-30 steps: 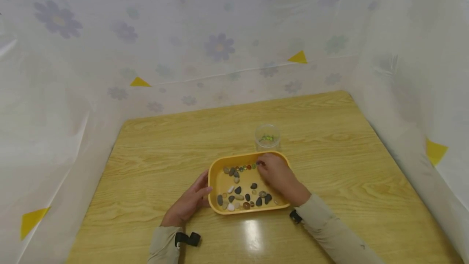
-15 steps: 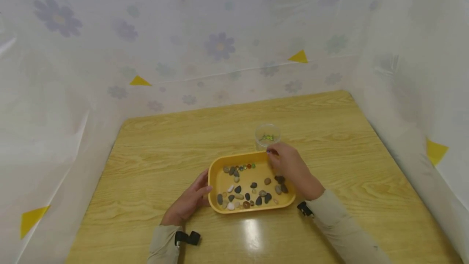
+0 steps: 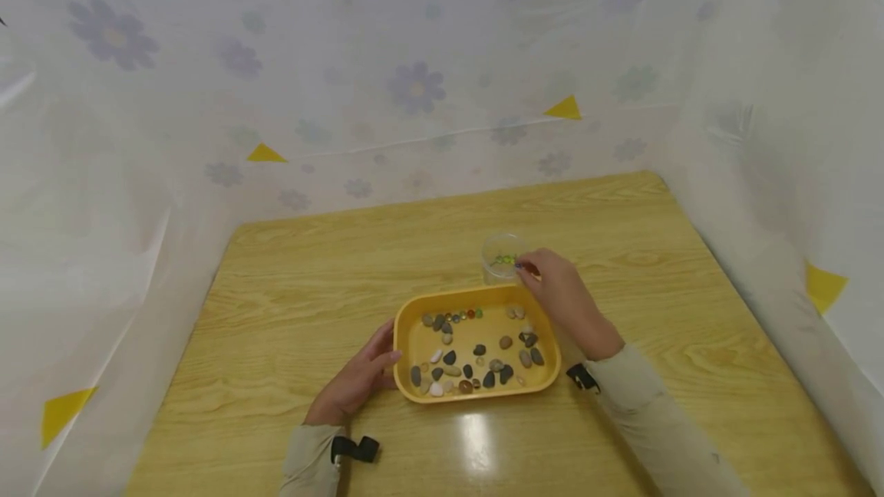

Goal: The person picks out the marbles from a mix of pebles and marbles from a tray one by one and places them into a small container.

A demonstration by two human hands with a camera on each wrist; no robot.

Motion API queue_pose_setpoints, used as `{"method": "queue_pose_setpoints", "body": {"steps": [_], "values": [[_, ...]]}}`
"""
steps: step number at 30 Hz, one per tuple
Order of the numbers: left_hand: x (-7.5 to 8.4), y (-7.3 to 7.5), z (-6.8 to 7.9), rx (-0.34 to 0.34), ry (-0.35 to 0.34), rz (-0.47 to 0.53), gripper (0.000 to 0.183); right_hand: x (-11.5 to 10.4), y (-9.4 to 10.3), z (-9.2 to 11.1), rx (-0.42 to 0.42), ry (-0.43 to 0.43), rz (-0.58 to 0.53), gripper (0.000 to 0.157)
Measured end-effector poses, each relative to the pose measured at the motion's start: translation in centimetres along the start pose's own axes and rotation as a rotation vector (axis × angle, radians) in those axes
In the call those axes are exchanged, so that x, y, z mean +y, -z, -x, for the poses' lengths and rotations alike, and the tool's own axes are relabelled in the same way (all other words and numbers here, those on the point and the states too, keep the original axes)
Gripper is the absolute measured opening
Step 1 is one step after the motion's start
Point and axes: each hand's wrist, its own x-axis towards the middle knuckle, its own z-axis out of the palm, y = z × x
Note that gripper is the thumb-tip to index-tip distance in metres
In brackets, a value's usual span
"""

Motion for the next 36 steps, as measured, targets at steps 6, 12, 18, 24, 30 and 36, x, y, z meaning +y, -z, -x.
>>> {"method": "queue_pose_setpoints", "body": {"steps": [6,12,18,24,30,36], "values": [[-0.1,-0.2,0.0,-0.005,0.004,0.004,0.058,0.7,-0.3,-0.3,-0.024,-0.018,0.008,0.019],[-0.2,-0.1,-0.2,-0.005,0.003,0.004,0.058,1.1,-0.7,-0.4,-0.042,-0.022,-0.013,0.021],[-0.4,0.2,-0.2,-0.017,-0.006,0.016,0.059,0.9,-0.8,-0.6,-0.028,-0.012,-0.015,0.021],[-0.2,0.3,-0.1,-0.017,0.024,0.010,0.058,1.0,-1.0,-0.6,-0.025,-0.012,-0.012,0.021],[0.8,-0.1,-0.1,-0.019,0.048,0.011,0.059,1.0,-1.0,-0.8,-0.009,0.003,-0.026,0.020],[2.1,-0.7,0.4,-0.024,0.056,-0.007,0.061,1.1,-1.2,-0.7,-0.007,0.000,-0.029,0.021]]}}
